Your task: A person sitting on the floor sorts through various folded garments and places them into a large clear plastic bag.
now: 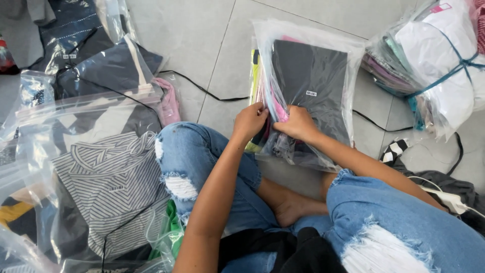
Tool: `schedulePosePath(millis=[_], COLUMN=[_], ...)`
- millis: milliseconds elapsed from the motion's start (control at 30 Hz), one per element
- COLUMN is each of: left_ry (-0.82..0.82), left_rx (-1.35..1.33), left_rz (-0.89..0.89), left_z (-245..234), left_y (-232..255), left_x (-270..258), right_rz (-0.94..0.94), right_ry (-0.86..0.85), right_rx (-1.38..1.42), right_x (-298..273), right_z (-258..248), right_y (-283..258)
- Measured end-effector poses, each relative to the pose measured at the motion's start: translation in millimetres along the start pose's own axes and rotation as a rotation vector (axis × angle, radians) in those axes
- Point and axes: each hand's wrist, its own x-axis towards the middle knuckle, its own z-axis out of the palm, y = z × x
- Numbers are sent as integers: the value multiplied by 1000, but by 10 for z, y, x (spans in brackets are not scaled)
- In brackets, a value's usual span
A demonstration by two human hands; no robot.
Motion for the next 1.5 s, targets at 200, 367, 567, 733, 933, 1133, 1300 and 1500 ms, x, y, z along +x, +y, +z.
schedulePosePath(millis=[200, 367, 567, 733, 933, 1133, 1300, 1500], left_ry=[24, 40, 177, 338, 342, 200, 214, 279], left_rx=[140, 104, 296, 117, -26, -142, -88, -23], left_rz=[78, 148, 335, 455, 278, 200, 287, 328], left_z=[-26, 44, 4, -67, 185, 174, 79, 10], left_y=[168, 164, 265, 297, 28, 16, 123, 220], left_x=[-109, -116, -243, -319, -120, -96, -173, -248], right_rz=[-27, -44, -37, -48, -47, -66, -50, -62], right_ry=[9, 22, 15, 20, 19, 34, 32, 42], right_rx=[71, 85, 122, 121, 140, 134, 114, 114], right_x=[3, 14, 43, 53, 45, 51, 30, 48], right_z=[-35, -40, -27, -33, -48, -23, -41, -20], right_y=[74, 127, 226, 211, 202, 214, 168, 195])
